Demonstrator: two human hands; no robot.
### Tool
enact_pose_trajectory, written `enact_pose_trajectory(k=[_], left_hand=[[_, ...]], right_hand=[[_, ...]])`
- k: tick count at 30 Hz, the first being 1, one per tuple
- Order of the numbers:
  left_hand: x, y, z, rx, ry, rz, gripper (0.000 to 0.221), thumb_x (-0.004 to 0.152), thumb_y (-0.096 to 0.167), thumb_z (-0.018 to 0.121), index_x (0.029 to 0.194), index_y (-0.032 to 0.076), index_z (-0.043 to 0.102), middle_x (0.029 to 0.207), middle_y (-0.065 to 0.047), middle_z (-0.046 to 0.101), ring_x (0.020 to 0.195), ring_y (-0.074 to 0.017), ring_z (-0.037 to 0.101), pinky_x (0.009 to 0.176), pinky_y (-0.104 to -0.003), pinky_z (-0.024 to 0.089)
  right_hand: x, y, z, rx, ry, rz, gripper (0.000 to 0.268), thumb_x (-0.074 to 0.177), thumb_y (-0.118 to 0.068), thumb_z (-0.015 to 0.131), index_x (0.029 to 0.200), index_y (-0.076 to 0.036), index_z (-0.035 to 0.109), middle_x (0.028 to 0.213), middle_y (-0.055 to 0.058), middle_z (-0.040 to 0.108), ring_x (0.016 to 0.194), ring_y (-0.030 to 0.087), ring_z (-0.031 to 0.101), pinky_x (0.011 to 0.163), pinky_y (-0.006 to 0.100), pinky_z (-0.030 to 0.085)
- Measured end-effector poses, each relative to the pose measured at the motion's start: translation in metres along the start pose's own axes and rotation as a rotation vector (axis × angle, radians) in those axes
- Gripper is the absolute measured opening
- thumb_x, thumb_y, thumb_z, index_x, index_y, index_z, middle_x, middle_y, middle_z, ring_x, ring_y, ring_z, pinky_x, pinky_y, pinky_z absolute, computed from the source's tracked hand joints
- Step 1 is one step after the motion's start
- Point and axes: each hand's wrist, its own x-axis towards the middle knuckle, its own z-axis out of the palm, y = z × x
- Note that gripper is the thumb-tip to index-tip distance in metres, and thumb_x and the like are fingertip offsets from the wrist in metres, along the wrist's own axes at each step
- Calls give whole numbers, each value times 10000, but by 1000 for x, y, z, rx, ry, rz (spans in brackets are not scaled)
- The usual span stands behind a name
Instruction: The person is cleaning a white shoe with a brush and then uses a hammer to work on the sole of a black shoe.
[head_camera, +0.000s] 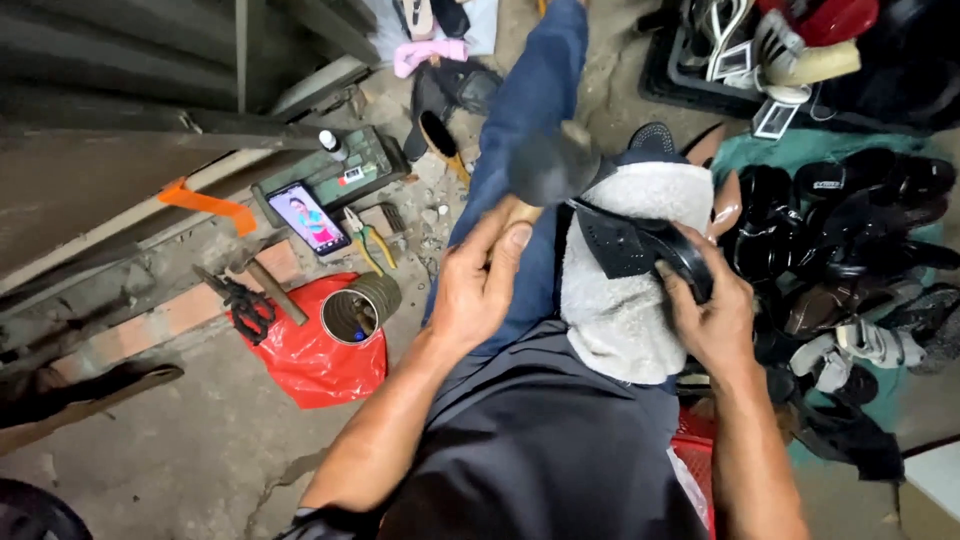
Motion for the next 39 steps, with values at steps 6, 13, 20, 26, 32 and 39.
enact_pose_trajectory(k=[6, 13, 20, 26, 32, 39], left_hand=[[8, -17, -1, 74, -85, -38, 376, 1043, 342, 598, 1345, 132, 679, 1108, -193, 766, 1074, -411, 702, 832, -553, 600], [3, -34, 11, 110, -114, -24, 416, 1045, 374, 593, 1357, 109, 669, 1186, -214, 738, 1098, -420, 697, 903, -569, 577], [7, -4, 5, 175, -291, -37, 554, 1045, 440, 423, 1464, 92, 523, 1119, -119, 790, 683, -324, 762, 588, -484, 600], [6, 6, 30, 113, -276, 114, 492, 1073, 410, 440, 1460, 115, 513, 1434, -155, 642, 1267, -366, 663, 1071, -479, 535], [1, 12, 36, 265, -559, 76, 519, 1035, 423, 435, 1427, 104, 554, 1215, -158, 745, 864, -466, 714, 707, -623, 530], [-7, 0, 38, 57, -349, 155, 373, 1056, 276, 558, 1343, 55, 648, 1182, -230, 745, 1113, -400, 715, 887, -532, 597]], right_hand=[[4, -6, -4, -23, 3, -8, 406, 972, -62, 748, 1366, -36, 651, 1228, 220, 716, 1090, 483, 672, 904, 544, 520], [4, -6, -5, 10, 9, 12, 420, 989, -59, 731, 1401, -44, 650, 1219, 246, 709, 1081, 515, 660, 898, 552, 518], [1, -5, -32, -60, 12, -264, 378, 1041, 13, 594, 1380, 177, 558, 1396, 352, 605, 1302, 445, 619, 1184, 469, 464], [-18, 33, -28, -407, 114, -428, 639, 1154, -414, 330, 1487, 89, 542, 1481, 353, 569, 1418, 562, 514, 1197, 709, 437], [-32, 30, -11, -480, 89, -457, 427, 1098, -173, 422, 1394, 99, 566, 1503, 327, 532, 1437, 573, 462, 1168, 683, 435], [-32, 28, -2, -414, 234, -376, 375, 1001, 5, 641, 1368, 81, 647, 1475, 295, 574, 1361, 547, 521, 1093, 622, 472]])
